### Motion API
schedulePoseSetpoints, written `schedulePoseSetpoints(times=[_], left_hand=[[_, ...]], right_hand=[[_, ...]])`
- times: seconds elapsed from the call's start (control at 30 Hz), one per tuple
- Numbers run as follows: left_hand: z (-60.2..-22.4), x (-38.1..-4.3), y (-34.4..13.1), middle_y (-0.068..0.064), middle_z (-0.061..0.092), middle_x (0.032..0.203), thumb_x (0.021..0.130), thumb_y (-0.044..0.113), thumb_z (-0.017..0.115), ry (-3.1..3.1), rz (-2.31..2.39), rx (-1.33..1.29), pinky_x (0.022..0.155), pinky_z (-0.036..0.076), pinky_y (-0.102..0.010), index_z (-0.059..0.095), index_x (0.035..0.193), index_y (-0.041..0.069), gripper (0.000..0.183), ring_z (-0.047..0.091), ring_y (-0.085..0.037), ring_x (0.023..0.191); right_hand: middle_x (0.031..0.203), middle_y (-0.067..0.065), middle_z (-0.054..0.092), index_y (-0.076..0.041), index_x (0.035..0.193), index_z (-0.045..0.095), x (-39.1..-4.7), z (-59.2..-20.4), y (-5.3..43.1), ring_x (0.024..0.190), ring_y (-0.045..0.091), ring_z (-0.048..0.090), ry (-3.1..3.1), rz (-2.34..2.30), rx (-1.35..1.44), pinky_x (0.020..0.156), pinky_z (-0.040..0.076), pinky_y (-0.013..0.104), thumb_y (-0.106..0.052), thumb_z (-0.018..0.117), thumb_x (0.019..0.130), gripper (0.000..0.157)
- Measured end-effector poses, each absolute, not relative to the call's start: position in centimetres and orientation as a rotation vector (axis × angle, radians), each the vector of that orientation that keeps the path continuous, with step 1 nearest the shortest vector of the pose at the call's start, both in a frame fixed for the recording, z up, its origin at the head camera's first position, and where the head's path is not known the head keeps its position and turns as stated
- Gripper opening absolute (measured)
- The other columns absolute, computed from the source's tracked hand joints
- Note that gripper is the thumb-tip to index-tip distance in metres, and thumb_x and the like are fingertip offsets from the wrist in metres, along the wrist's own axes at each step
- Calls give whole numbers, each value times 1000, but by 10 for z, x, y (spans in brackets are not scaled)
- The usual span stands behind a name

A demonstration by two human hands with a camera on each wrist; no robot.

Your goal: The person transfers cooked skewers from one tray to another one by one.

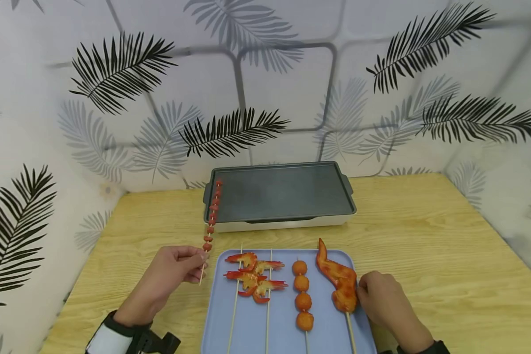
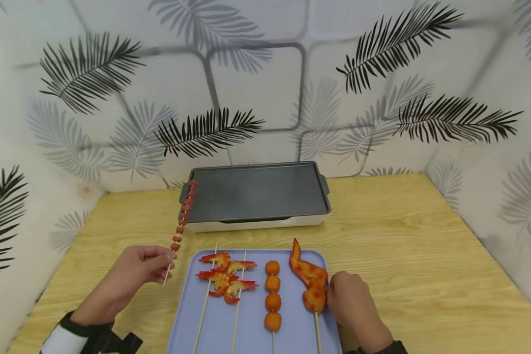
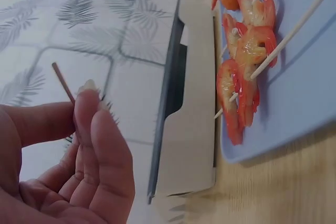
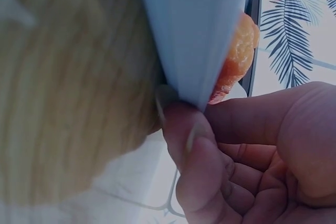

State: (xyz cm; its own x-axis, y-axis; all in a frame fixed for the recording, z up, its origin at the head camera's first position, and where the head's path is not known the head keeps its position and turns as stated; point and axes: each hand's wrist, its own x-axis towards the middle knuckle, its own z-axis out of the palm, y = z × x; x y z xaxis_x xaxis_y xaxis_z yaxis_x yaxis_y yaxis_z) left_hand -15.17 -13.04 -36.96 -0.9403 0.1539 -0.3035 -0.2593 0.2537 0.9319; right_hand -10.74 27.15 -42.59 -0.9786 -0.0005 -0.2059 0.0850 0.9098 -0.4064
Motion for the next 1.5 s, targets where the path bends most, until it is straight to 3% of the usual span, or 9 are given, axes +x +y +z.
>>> schedulePoseSetpoints(times=[0.33,0.63,1.13,1.5], left_hand=[[-383,-93,-144,-6,69,82,96,9,59,2163,1703,-110,69,56,-30,63,108,-12,24,65,-14,71],[-416,-70,-131,-4,66,74,96,6,59,2111,1622,-222,65,56,-34,65,104,-11,20,63,-15,67],[-445,-67,-126,-3,65,64,89,5,62,2299,1462,-179,56,53,-30,69,88,-5,12,61,-12,56],[-440,-72,-115,2,62,56,84,11,67,2520,1258,-127,51,48,-27,72,78,5,10,58,-10,51]], right_hand=[[61,1,51,-7,72,65,-110,-424,272,55,15,49,2861,-615,51,51,40,30,-8,61,90,18],[61,0,52,-7,71,66,-107,-425,272,55,15,49,2878,-645,38,50,40,30,-7,61,89,18],[63,0,54,-7,75,68,-108,-426,273,56,15,50,2856,-672,48,51,42,30,-8,62,89,15],[62,-1,54,-6,74,67,-106,-428,274,55,14,49,2892,-693,17,50,41,30,-7,63,88,14]])
